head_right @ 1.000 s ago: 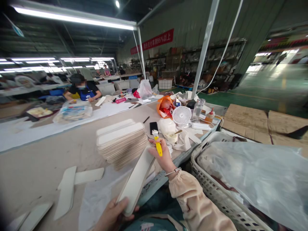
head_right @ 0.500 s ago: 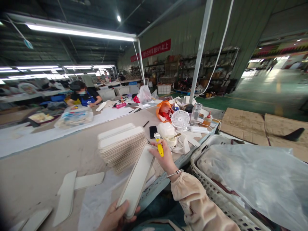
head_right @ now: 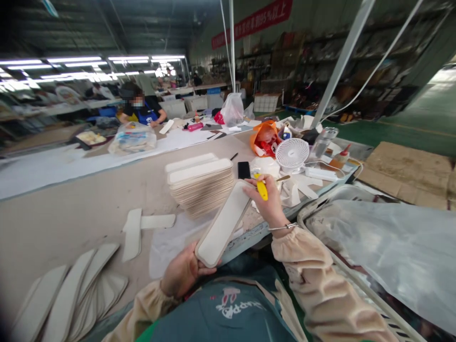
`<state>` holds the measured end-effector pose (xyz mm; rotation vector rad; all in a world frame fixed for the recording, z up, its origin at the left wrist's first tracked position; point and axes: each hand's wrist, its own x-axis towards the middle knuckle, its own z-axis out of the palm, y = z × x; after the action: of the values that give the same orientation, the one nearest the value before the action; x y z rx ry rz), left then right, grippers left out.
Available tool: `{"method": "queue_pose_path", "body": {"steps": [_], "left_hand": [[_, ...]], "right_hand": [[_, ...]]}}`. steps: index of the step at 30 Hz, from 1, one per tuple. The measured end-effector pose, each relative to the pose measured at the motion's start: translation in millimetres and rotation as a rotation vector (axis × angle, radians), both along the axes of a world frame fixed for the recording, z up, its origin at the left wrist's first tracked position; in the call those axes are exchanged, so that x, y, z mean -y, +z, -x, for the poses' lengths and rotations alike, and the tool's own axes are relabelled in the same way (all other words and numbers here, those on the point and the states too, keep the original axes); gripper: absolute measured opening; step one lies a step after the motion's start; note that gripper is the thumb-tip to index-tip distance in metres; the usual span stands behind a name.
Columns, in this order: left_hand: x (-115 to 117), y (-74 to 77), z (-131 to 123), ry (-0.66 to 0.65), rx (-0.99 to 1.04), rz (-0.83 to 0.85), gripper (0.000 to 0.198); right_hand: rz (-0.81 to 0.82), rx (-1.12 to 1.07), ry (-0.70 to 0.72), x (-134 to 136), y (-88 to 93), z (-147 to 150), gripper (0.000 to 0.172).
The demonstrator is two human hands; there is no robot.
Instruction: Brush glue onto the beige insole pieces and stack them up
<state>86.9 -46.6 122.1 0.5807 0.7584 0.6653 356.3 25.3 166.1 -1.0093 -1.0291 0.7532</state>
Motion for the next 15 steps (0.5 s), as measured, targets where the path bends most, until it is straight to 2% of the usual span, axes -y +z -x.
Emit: {"method": "queue_pose_path", "body": {"steps": [6, 10, 15], "left_hand": [[2.3, -11.8, -3.5, 0.071, -0.168, -0.194, 0.074], [1.9, -15.5, -7.6, 0.093, -0.284, -0.207, 0.064], [1.6, -17.2, -7.2, 0.066, -0.299, -0.204, 0.056]], "right_hand": [[0.010, 0.026, -0.020, -3.0, 0.1, 0.2, 0.047], [0.034, 0.044, -0.030, -3.3, -1.5, 1.0, 0.049], [0.029, 0.055, -0.038, -3.3, -1.0, 0.6, 0.048]]}}
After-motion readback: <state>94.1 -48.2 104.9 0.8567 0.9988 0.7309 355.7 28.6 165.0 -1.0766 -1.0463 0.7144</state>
